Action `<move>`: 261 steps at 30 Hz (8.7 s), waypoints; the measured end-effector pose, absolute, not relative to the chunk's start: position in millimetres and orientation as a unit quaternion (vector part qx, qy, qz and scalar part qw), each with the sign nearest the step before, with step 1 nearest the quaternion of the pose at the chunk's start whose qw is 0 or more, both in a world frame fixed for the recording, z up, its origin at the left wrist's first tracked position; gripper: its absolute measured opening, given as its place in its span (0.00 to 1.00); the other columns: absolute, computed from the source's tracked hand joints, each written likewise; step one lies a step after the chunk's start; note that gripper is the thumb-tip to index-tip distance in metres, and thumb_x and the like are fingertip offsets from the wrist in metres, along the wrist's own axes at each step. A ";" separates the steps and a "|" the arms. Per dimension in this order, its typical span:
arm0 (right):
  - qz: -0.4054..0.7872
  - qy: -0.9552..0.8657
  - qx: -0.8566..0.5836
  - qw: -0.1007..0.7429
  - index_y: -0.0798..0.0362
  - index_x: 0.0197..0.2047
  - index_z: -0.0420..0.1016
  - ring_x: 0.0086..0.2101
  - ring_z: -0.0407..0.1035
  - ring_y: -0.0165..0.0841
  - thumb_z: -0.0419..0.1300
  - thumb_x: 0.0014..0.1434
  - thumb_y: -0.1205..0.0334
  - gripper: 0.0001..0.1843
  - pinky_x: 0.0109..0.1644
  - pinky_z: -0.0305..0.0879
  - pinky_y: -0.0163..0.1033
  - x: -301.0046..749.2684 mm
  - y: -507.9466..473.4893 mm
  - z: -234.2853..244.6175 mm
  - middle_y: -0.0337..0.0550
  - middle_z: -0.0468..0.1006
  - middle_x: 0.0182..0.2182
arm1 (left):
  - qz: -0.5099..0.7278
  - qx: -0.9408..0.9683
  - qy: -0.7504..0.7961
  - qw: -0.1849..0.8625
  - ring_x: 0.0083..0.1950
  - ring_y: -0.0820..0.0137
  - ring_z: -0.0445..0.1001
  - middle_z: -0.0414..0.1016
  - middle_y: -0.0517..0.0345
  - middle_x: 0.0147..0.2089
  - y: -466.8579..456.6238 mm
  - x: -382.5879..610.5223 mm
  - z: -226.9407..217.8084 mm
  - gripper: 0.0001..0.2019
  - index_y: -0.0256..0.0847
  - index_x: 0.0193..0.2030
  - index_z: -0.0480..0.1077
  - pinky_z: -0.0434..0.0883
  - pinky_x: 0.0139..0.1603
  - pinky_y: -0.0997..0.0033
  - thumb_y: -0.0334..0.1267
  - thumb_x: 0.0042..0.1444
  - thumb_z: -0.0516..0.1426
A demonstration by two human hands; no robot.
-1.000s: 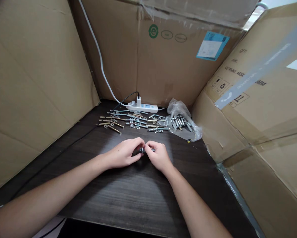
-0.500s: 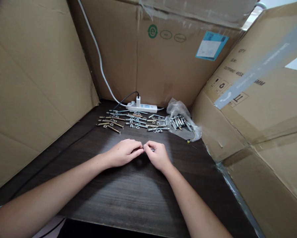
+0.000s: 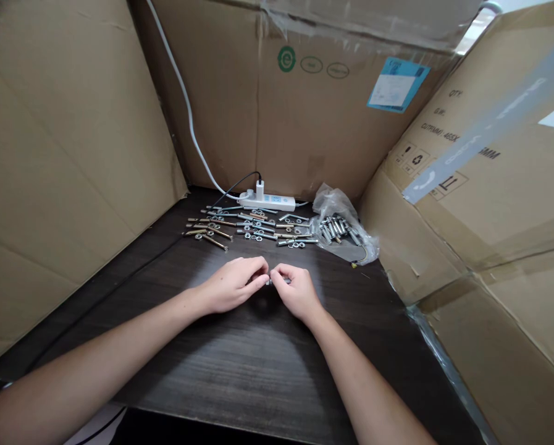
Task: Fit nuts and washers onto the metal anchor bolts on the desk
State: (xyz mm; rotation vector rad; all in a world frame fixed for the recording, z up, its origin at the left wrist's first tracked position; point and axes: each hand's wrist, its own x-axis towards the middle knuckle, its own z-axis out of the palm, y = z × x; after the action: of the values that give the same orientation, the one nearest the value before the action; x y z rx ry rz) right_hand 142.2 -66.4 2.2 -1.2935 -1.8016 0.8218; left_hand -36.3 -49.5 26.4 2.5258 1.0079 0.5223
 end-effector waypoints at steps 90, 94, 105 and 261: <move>-0.082 -0.699 -0.665 0.249 0.52 0.39 0.77 0.42 0.61 0.42 0.54 0.57 0.66 0.12 0.47 0.60 0.45 208.4 15.6 -26.3 0.48 0.71 0.38 | 0.208 0.873 0.407 0.172 0.36 0.68 0.66 0.70 0.60 0.32 -24.0 -53.0 7.8 0.05 0.41 0.32 0.65 0.61 0.37 0.70 0.31 0.57 0.50; -0.074 -0.714 -0.648 0.256 0.51 0.38 0.77 0.43 0.61 0.42 0.54 0.58 0.64 0.10 0.47 0.60 0.44 201.3 13.2 -25.1 0.47 0.71 0.38 | 0.219 0.869 0.408 0.175 0.36 0.68 0.65 0.69 0.60 0.31 -21.2 -53.9 5.8 0.05 0.41 0.33 0.66 0.62 0.37 0.70 0.32 0.57 0.51; -0.035 -0.739 -0.618 0.266 0.49 0.39 0.76 0.43 0.61 0.40 0.55 0.59 0.64 0.08 0.49 0.60 0.43 184.4 6.0 -18.1 0.46 0.72 0.38 | 0.253 0.867 0.409 0.132 0.54 0.62 0.61 0.66 0.57 0.54 -17.7 -53.2 -0.4 0.19 0.46 0.52 0.65 0.63 0.56 0.59 0.28 0.54 0.51; 0.131 -0.796 -0.534 0.251 0.48 0.42 0.72 0.25 0.67 0.30 0.55 0.56 0.60 0.11 0.30 0.55 0.31 138.5 -61.0 15.8 0.37 0.76 0.27 | 0.241 0.907 0.323 0.124 0.41 0.68 0.68 0.70 0.58 0.41 -28.6 -37.9 15.9 0.05 0.41 0.42 0.63 0.63 0.42 0.67 0.36 0.62 0.49</move>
State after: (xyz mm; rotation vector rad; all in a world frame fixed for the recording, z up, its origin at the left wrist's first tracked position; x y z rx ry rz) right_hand 138.5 -61.0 15.8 -1.4541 -2.1673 0.3560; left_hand -37.9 -28.6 15.9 2.6443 0.9413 0.7012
